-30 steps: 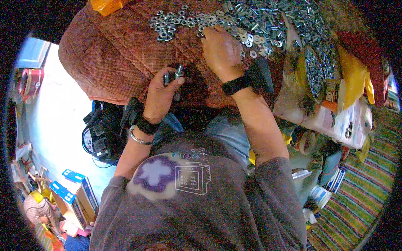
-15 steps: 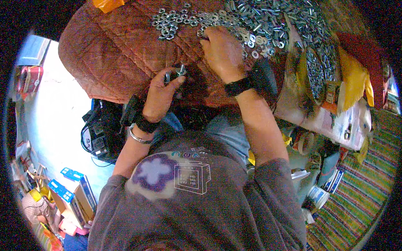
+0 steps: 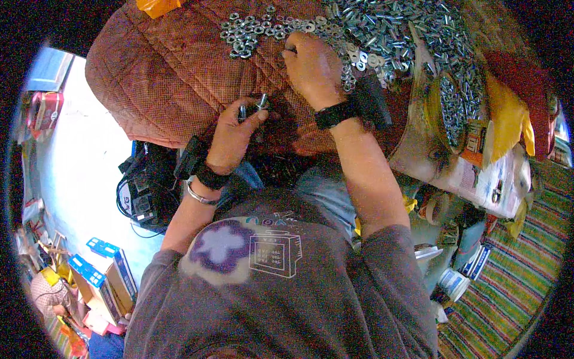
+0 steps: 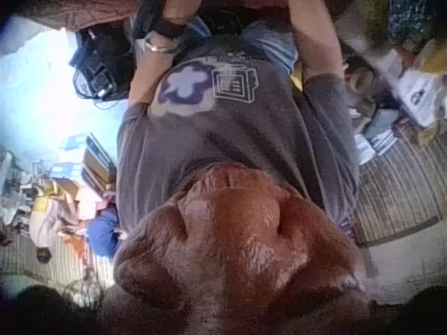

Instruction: Sorting through and assembling metal bolts and washers from a pile.

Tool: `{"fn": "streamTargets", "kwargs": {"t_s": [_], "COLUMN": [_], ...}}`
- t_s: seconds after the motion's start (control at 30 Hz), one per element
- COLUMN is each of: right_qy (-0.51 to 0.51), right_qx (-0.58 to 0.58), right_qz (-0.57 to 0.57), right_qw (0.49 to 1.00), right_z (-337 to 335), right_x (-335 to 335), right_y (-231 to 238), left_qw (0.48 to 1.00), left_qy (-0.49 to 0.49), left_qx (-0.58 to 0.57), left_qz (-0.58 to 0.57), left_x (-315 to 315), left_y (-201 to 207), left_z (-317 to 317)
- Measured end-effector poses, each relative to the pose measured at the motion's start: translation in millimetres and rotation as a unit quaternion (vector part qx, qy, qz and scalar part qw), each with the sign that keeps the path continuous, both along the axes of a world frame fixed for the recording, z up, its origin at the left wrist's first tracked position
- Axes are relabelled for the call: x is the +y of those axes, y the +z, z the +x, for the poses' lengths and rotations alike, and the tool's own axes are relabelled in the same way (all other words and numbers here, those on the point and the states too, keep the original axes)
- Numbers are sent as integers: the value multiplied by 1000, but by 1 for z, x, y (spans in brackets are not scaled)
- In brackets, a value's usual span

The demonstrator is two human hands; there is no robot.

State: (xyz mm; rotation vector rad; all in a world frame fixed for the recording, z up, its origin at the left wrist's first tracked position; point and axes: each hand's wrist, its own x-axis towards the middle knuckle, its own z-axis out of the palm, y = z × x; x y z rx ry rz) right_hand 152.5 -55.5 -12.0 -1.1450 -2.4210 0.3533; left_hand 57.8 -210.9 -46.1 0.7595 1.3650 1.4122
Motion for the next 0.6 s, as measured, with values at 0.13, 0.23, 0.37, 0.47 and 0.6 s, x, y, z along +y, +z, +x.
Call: {"fn": "streamTargets", "kwargs": {"t_s": [0.13, 0.23, 0.37, 0.47, 0.6], "right_qy": [0, -1, 14, 1, 2], "right_qx": [-34, -29, 35, 87, 108], "right_qz": [-2, 1, -22, 6, -2], "right_qw": [999, 1000, 999, 996, 994], "right_z": [0, 1, 2, 8, 15], "right_x": [-4, -5, -8, -4, 2], "right_y": [7, 8, 7, 5, 2], "left_qw": [999, 999, 1000, 1000, 1000], "left_qy": [4, 4, 8, 8, 0], "left_qx": [42, 45, 15, -3, -25], "left_qz": [13, 24, 25, 23, 10], "left_x": [-1, 0, -1, -1, -1], "left_y": [2, -2, -2, -4, -1], "left_z": [0, 0, 0, 0, 0]}}
